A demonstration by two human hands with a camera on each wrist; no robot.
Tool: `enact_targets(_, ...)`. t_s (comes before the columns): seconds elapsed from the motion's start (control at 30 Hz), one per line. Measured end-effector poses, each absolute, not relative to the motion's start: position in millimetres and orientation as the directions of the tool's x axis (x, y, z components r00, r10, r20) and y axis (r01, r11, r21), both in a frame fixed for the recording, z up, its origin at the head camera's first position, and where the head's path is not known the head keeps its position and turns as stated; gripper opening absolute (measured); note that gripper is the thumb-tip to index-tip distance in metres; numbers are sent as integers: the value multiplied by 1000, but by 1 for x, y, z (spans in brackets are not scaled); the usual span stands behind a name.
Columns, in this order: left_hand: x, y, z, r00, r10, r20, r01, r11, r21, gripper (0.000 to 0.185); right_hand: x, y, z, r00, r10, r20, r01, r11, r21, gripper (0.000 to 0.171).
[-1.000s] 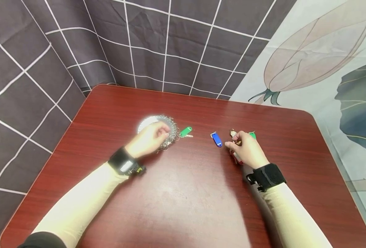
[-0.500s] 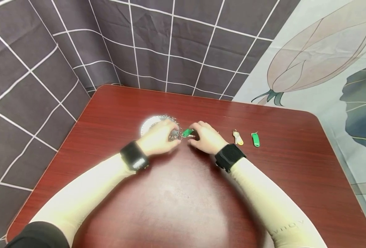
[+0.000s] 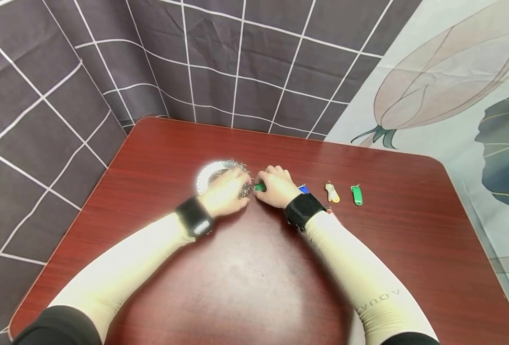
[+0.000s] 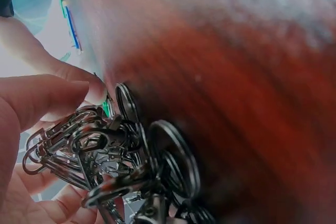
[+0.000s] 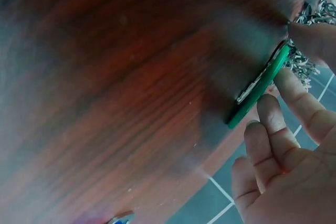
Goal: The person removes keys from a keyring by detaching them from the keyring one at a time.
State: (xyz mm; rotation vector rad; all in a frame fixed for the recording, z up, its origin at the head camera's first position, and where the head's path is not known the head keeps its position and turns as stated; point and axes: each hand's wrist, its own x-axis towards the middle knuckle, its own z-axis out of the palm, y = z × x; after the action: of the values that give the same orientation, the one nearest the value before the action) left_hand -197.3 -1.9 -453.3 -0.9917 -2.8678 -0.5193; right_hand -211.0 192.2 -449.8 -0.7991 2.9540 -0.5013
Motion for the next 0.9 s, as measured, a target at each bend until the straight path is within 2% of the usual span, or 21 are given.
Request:
enact_targets(0.17,-197,-2,-456,-796,580,175,605,743,286,34,-208,190,-449,-883,-469,16,-449,836,-314,15)
enact_targets(0.43,-195,0,-455,-794,576,195,608,741,285,31,-206,190,-451,-888,-461,-1,-436,841,-320,21)
enact_targets(0.9,-193,-9,-458,-827,530,190,563,767,309,26,-201,195,-452,-877,-480,-5,-443,813,-377,17)
